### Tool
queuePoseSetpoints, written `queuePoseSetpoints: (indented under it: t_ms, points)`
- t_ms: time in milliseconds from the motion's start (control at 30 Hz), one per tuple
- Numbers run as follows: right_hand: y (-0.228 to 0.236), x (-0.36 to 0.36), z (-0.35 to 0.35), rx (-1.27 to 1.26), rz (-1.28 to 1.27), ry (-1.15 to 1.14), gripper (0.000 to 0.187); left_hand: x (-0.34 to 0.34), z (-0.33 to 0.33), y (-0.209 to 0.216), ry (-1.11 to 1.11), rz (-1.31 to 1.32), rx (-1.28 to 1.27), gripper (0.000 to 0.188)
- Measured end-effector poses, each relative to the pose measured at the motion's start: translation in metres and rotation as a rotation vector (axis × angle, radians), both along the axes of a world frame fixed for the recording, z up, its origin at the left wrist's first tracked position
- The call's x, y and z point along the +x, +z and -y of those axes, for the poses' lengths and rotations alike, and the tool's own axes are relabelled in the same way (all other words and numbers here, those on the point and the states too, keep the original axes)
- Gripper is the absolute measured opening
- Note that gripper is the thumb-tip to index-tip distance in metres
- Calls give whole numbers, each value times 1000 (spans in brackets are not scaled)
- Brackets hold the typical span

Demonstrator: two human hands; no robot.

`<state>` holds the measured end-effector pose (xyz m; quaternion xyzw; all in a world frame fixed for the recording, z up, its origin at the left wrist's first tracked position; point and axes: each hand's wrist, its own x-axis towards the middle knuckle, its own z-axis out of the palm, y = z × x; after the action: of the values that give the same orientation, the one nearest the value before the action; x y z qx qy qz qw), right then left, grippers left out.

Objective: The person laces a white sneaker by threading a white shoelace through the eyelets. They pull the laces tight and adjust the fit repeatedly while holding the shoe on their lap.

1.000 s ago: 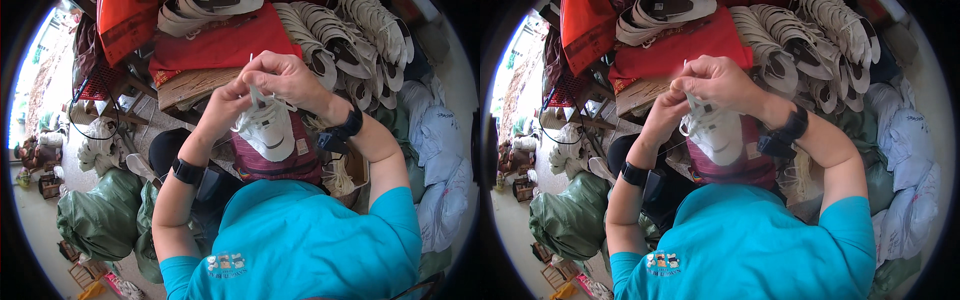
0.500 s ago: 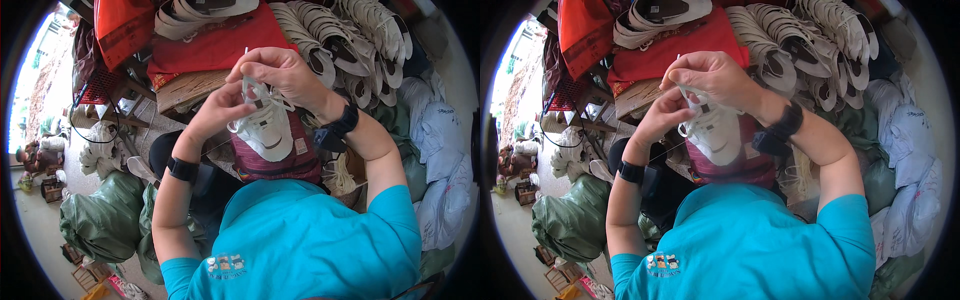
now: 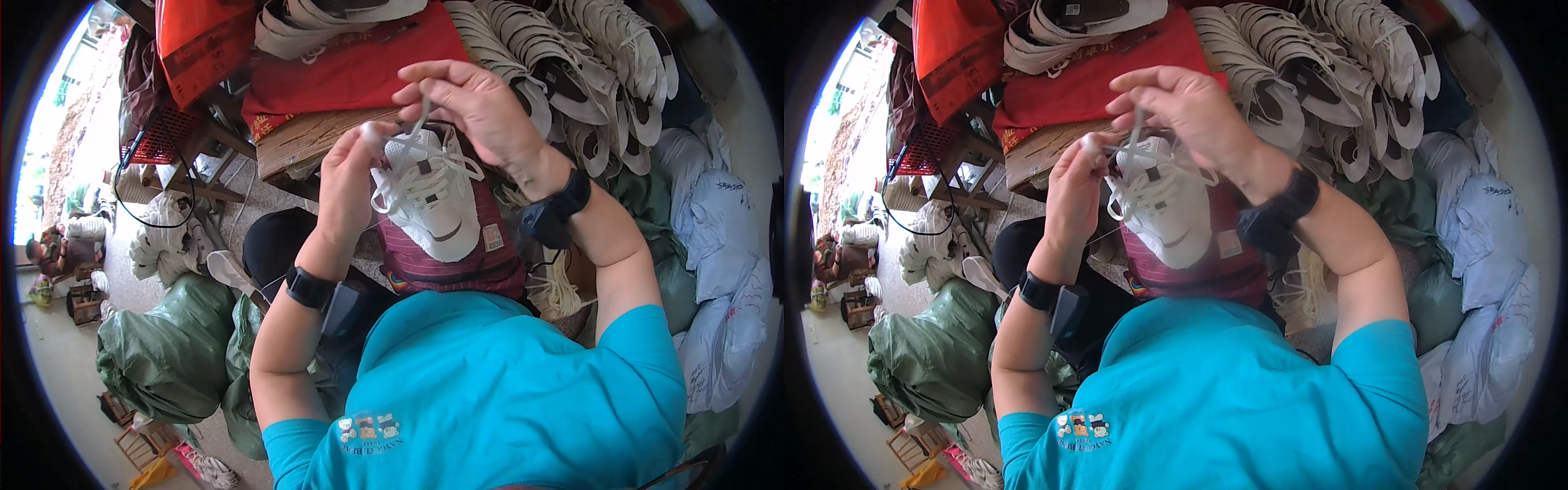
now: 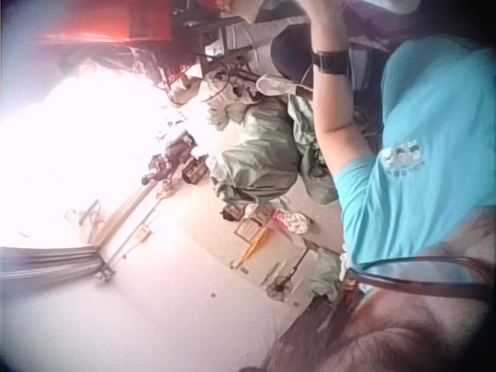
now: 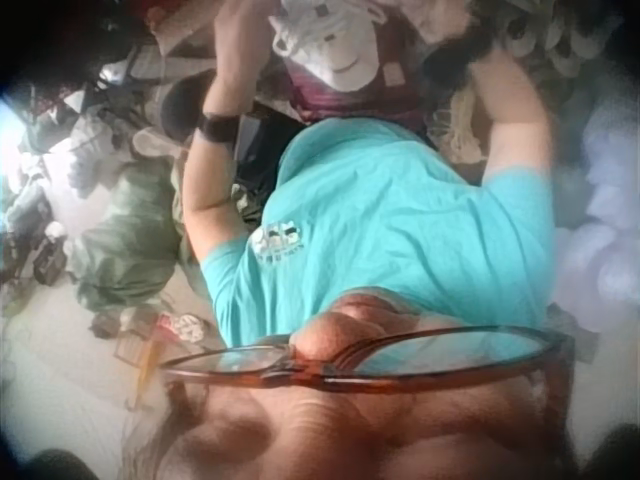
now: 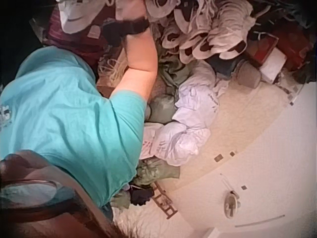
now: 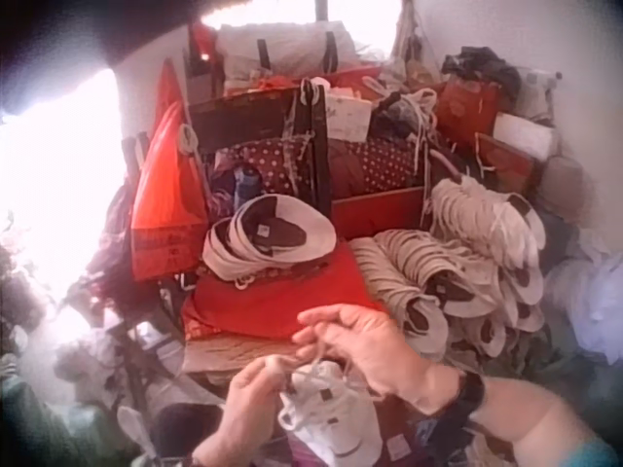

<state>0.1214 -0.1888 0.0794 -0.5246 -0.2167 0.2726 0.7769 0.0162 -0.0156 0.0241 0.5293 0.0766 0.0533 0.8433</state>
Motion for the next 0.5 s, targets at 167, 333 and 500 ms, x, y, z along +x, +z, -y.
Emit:
queuePoseSetpoints:
  t_ms: [167,333,500]
  points:
    - [-20,50,47,-109,157,-186,47,-16,-37,-13,215,-55,-570,25]
    - [-36,67,77,-403,282,-331,23,-26,-83,-33,399,-207,-556,19]
    - [-54,25,61,-553,323,48,10,-27,-54,-23,271,-313,-85,24]
